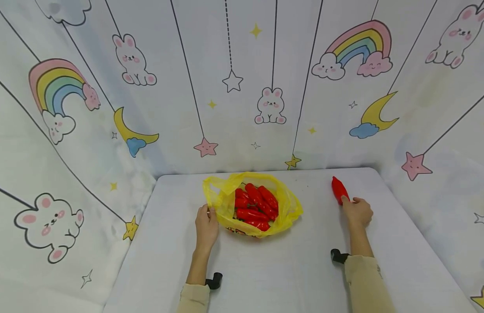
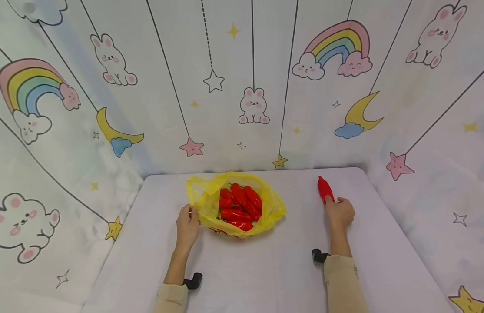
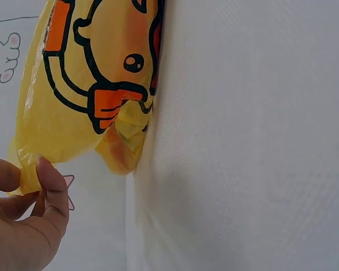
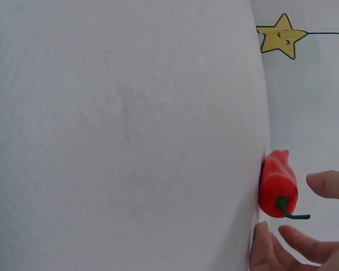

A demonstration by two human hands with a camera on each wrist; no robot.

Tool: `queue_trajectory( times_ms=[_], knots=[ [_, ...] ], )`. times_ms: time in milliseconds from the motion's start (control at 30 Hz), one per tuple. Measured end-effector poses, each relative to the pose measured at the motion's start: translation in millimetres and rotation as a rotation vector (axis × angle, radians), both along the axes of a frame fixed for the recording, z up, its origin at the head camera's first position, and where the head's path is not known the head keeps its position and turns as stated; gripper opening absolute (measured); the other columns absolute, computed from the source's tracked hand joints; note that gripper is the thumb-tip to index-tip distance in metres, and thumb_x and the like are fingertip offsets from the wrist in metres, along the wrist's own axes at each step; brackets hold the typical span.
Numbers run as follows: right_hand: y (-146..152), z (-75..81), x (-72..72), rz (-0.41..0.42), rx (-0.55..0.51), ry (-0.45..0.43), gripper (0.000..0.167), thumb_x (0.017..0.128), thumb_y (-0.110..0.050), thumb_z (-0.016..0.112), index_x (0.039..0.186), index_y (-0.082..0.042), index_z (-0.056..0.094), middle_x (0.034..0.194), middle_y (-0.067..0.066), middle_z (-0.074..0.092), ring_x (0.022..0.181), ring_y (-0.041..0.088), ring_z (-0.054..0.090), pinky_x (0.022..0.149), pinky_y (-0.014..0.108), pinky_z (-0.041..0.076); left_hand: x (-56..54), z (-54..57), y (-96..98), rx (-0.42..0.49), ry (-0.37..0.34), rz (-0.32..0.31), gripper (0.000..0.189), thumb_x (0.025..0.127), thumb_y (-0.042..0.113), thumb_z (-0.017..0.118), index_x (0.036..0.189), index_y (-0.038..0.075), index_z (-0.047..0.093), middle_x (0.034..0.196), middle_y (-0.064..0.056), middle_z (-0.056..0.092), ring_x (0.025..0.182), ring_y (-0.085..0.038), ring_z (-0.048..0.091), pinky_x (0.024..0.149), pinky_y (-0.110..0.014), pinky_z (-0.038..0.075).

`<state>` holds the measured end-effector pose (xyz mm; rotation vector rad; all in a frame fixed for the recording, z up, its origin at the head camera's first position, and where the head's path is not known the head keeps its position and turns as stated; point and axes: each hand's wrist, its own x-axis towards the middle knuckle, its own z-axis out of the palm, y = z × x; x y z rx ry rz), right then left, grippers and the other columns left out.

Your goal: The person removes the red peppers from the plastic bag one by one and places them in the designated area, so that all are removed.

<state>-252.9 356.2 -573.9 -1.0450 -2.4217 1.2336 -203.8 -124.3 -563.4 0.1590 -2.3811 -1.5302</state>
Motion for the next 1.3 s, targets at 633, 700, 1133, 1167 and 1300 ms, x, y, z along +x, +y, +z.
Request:
queue_trajectory(
  times_ms=[633,700,1133,1167,1300],
  knots=[
    [-10,42.6,2.4,-0.123,0.056,0.285,0.049,0.097,-0.042,0.066,0.131,-0.007,0.073,0.131,0.02,0.066,0.118,0.032,0.059,0.091,0.043,0.045,-0.2,1.0,4.4,0.004,0.007,-0.015,0.033,0.112,0.017,0.046,0.131,-0.005,0.06,0.113,-0.016,0.06,0.093,-0.026,0.062,0.075,-0.036,0.054],
    [-11,48.1,4.6,-0.106,0.068,0.309,0.047,0.097,-0.043,0.066,0.128,-0.009,0.075,0.127,0.018,0.069,0.111,0.028,0.06,0.084,0.035,0.044,0.9,1.6,4.6,0.001,0.002,-0.014,0.033,0.112,0.018,0.046,0.131,-0.004,0.06,0.113,-0.015,0.06,0.093,-0.027,0.061,0.075,-0.036,0.054],
    [-37,94.0,17.9,0.131,0.189,0.439,0.046,0.099,-0.048,0.066,0.124,-0.011,0.076,0.117,0.012,0.075,0.1,0.022,0.064,0.075,0.014,0.044,2.5,1.0,1.2,-0.006,0.003,-0.003,0.032,0.111,0.016,0.046,0.13,-0.005,0.06,0.111,-0.016,0.059,0.092,-0.027,0.061,0.074,-0.035,0.053],
    [-41,96.8,18.4,0.149,0.193,0.458,0.043,0.099,-0.045,0.068,0.123,-0.011,0.077,0.116,0.012,0.075,0.099,0.023,0.065,0.076,0.013,0.044,2.4,0.5,1.0,-0.005,0.0,-0.002,0.032,0.112,0.017,0.046,0.13,-0.005,0.061,0.11,-0.015,0.059,0.092,-0.026,0.061,0.074,-0.034,0.053],
    [-55,104.2,18.4,0.228,0.236,0.564,0.032,0.096,-0.033,0.074,0.116,-0.008,0.079,0.11,0.013,0.076,0.097,0.027,0.069,0.078,0.011,0.044,2.7,-0.4,0.6,-0.003,0.01,0.001,0.031,0.111,0.016,0.047,0.13,-0.005,0.061,0.109,-0.015,0.059,0.09,-0.025,0.061,0.071,-0.033,0.053]
  ],
)
